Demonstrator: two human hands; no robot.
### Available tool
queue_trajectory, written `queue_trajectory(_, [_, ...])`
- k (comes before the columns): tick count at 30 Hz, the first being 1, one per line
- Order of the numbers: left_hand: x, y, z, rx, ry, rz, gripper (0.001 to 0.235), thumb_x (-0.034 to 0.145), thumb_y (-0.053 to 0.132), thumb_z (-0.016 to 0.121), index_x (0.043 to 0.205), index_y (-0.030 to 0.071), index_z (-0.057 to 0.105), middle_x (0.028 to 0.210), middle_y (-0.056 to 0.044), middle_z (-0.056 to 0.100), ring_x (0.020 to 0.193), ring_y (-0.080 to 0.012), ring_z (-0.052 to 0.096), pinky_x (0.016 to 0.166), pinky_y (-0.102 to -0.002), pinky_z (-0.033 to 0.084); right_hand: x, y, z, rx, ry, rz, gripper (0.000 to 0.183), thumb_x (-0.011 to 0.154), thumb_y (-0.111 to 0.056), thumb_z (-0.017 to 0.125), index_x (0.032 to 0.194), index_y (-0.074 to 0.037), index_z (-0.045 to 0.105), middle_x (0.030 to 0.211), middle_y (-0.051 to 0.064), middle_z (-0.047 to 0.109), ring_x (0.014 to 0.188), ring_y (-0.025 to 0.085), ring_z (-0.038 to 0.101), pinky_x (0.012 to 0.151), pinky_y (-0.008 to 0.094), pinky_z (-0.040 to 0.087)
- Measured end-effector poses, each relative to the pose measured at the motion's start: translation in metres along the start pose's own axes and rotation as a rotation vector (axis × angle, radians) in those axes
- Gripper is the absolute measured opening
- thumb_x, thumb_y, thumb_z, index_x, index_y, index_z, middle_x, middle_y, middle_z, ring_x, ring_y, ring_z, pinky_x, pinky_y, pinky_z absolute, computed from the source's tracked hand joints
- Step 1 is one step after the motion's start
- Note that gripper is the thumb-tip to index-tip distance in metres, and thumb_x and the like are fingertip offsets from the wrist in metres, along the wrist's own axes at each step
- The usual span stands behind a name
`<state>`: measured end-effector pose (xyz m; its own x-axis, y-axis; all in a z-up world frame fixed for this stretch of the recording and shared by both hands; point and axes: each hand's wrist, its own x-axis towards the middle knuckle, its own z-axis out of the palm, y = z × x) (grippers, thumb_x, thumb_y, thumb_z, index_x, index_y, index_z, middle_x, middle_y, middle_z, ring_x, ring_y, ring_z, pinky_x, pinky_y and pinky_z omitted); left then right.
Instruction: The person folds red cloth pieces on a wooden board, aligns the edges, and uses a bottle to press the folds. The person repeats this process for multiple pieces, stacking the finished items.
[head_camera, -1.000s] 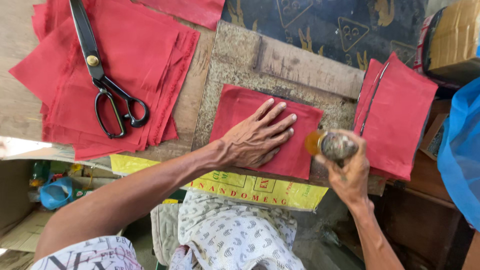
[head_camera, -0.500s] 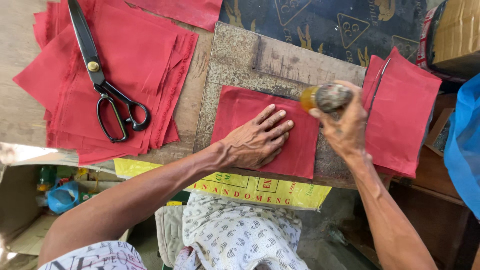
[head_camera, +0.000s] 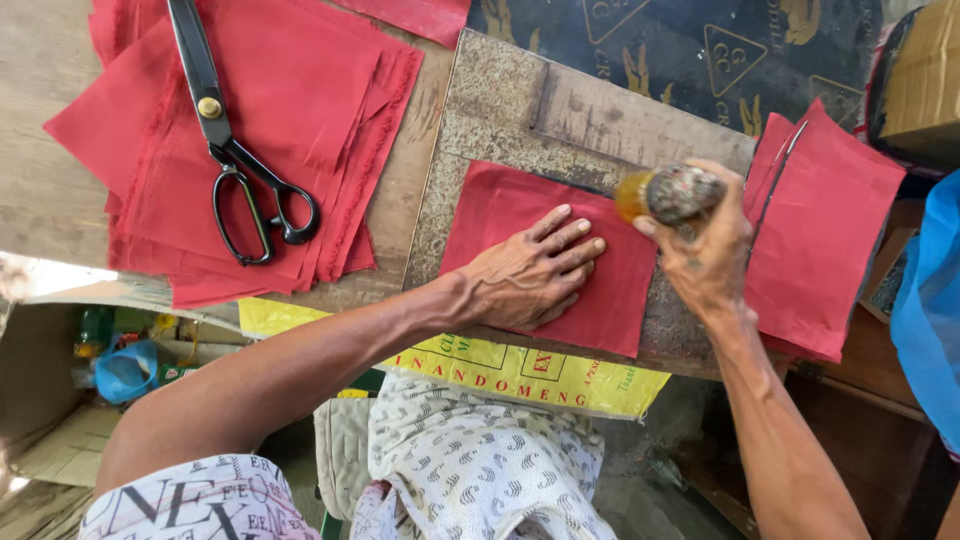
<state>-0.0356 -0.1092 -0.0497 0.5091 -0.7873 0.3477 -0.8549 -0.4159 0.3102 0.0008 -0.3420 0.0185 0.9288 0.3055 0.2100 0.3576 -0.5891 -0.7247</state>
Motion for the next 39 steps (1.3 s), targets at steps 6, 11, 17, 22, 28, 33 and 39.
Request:
queue_trajectory(6, [-0.001, 0.002, -0.004, -0.037, -0.107, -0.025, 0.047, 0.1, 0.032, 0.054, 0.123, -0.007, 0.066, 0.141, -0.025, 0.058, 0.142, -0.0428, 0.047, 0.126, -0.057, 0.024, 0.042, -0.005, 0.053, -0.067, -0.176, -0.06, 0.071, 0.089, -0.025, 0.086, 0.142, -0.008, 0.041, 0.119, 0.014, 0.07, 0.105, 0.024, 0.074, 0.088, 0.034, 0.065])
queue_trajectory(11, [-0.002, 0.0, 0.0, -0.025, 0.14, 0.02, 0.047, 0.091, 0.033, 0.058, 0.111, -0.008, 0.07, 0.138, -0.029, 0.059, 0.136, -0.0456, 0.048, 0.121, -0.058, 0.026, 0.043, -0.025, 0.036, -0.016, -0.156, -0.156, 0.071, 0.089, -0.018, 0.088, 0.141, -0.007, 0.04, 0.122, 0.015, 0.068, 0.111, 0.026, 0.073, 0.096, 0.035, 0.064])
queue_trajectory(17, [-0.001, -0.003, -0.001, -0.142, -0.25, -0.049, 0.04, 0.1, 0.029, 0.056, 0.115, -0.006, 0.066, 0.111, -0.023, 0.069, 0.104, -0.0372, 0.066, 0.1, -0.053, 0.048, 0.063, -0.033, 0.09, -0.019, -0.182, -0.256, 0.07, 0.091, -0.016, 0.09, 0.141, -0.009, 0.042, 0.122, 0.016, 0.067, 0.103, 0.025, 0.073, 0.087, 0.033, 0.066])
queue_trajectory(22, [-0.004, 0.0, -0.005, -0.112, 0.217, -0.019, 0.033, 0.082, 0.028, 0.063, 0.094, -0.002, 0.067, 0.093, -0.018, 0.07, 0.088, -0.0346, 0.07, 0.085, -0.05, 0.056, 0.07, -0.045, 0.091, 0.032, -0.279, -0.203, 0.069, 0.09, -0.018, 0.087, 0.143, -0.011, 0.043, 0.122, 0.015, 0.067, 0.108, 0.027, 0.072, 0.085, 0.036, 0.063])
queue_trajectory(28, [-0.002, -0.004, 0.016, -0.131, -0.01, -0.013, 0.022, 0.085, 0.022, 0.065, 0.09, 0.001, 0.069, 0.081, -0.02, 0.068, 0.076, -0.0339, 0.067, 0.075, -0.047, 0.055, 0.069, -0.06, 0.105, 0.04, -0.19, -0.229, 0.073, 0.085, -0.021, 0.091, 0.14, -0.008, 0.044, 0.124, 0.016, 0.066, 0.111, 0.029, 0.071, 0.095, 0.039, 0.059])
queue_trajectory(33, [-0.007, -0.006, 0.026, -0.152, -0.072, 0.011, 0.018, 0.085, 0.017, 0.063, 0.092, 0.002, 0.069, 0.081, -0.018, 0.068, 0.075, -0.032, 0.066, 0.076, -0.047, 0.055, 0.057, -0.058, 0.112, 0.044, -0.12, -0.263, 0.072, 0.086, -0.018, 0.09, 0.139, -0.005, 0.044, 0.127, 0.018, 0.062, 0.116, 0.034, 0.068, 0.101, 0.044, 0.057])
queue_trajectory(39, [-0.004, -0.003, 0.013, -0.125, 0.02, -0.056, 0.037, 0.089, 0.028, 0.061, 0.108, -0.003, 0.068, 0.113, -0.023, 0.069, 0.107, -0.0394, 0.064, 0.099, -0.054, 0.047, 0.08, -0.027, 0.102, -0.181, 0.207, -0.305, 0.069, 0.092, -0.01, 0.078, 0.148, -0.01, 0.038, 0.141, 0.015, 0.053, 0.128, 0.032, 0.063, 0.111, 0.038, 0.059])
